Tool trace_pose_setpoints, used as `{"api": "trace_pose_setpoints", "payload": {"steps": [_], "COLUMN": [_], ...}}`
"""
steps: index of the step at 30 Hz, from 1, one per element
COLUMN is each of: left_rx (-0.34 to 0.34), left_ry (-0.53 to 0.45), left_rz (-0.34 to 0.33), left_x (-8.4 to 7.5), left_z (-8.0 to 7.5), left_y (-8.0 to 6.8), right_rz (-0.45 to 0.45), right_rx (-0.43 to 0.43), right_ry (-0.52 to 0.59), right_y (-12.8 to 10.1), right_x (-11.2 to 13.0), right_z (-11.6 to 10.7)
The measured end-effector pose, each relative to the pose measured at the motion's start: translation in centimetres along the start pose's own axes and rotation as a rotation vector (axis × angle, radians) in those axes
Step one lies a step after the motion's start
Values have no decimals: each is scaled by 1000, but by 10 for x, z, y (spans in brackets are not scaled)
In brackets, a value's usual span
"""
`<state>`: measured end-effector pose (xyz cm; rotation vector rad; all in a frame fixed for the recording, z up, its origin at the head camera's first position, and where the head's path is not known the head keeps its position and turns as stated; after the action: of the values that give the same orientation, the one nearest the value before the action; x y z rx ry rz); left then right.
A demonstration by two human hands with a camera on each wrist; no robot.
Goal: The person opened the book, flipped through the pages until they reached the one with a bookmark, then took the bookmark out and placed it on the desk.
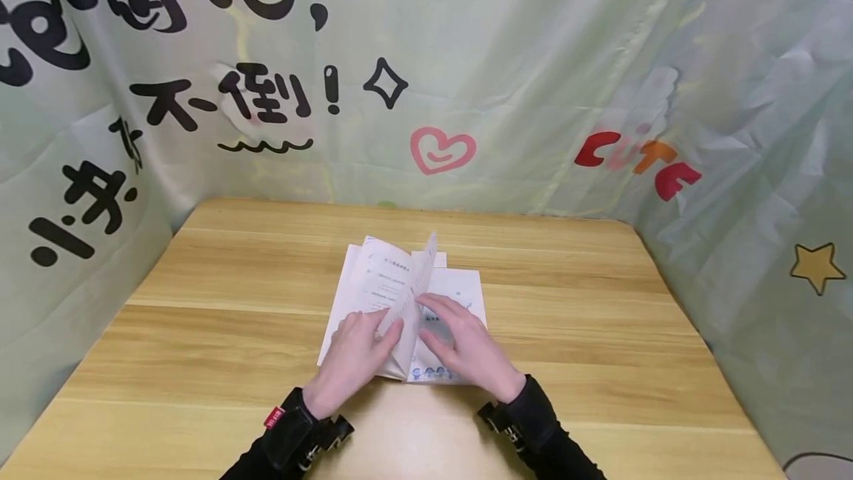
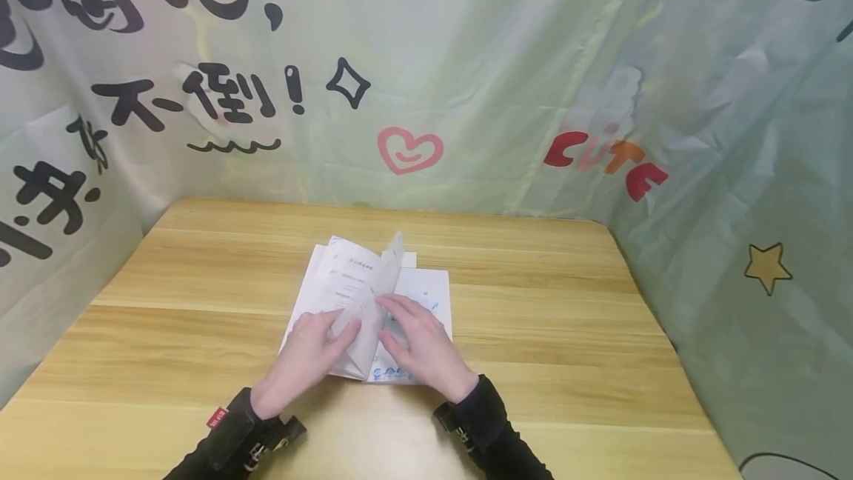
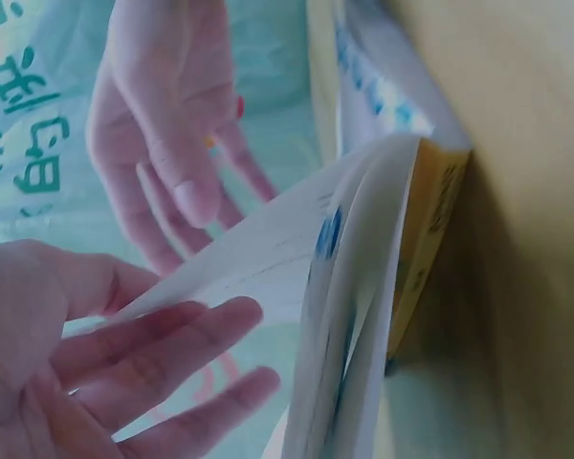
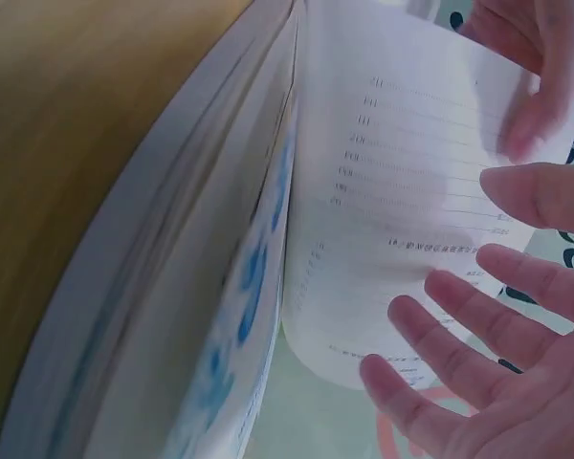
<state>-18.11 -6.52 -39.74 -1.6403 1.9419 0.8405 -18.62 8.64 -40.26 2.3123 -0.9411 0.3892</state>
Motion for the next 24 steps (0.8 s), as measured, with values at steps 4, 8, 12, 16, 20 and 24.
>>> {"api": "trace_pose_setpoints", "payload": {"steps": [4, 8, 12, 16, 20, 24], "left_rx": [-88, -136, -160, -160, -125, -40], "left_ry": [-43, 0, 143, 337, 479, 516], "left_rz": [37, 63, 137, 198, 191, 173], "left_x": [-1, 0, -4, -5, 1, 8], "left_z": [-15, -23, -24, -20, -13, -3], "left_y": [2, 3, 0, -3, -3, -2], "right_rz": [21, 49, 34, -5, -11, 11], "right_rx": [50, 141, 240, 314, 343, 333], "right_ry": [49, 83, 93, 86, 76, 81], "right_y": [1, -1, -3, -5, -8, -9], "right_x": [0, 0, 5, 8, 7, 3], "right_z": [10, 24, 38, 46, 49, 47]}}
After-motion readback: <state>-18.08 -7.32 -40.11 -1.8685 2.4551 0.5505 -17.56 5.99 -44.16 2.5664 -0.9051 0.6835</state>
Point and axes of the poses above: each hand's wrist, its own y-axis towards the middle knuckle, its own z-axis out of the palm, x = y × z, the point moved 8 cm from there along y, towards the middle knuckle, and after that the axes turned 8 degrees about -z, right-handed, at the moved point
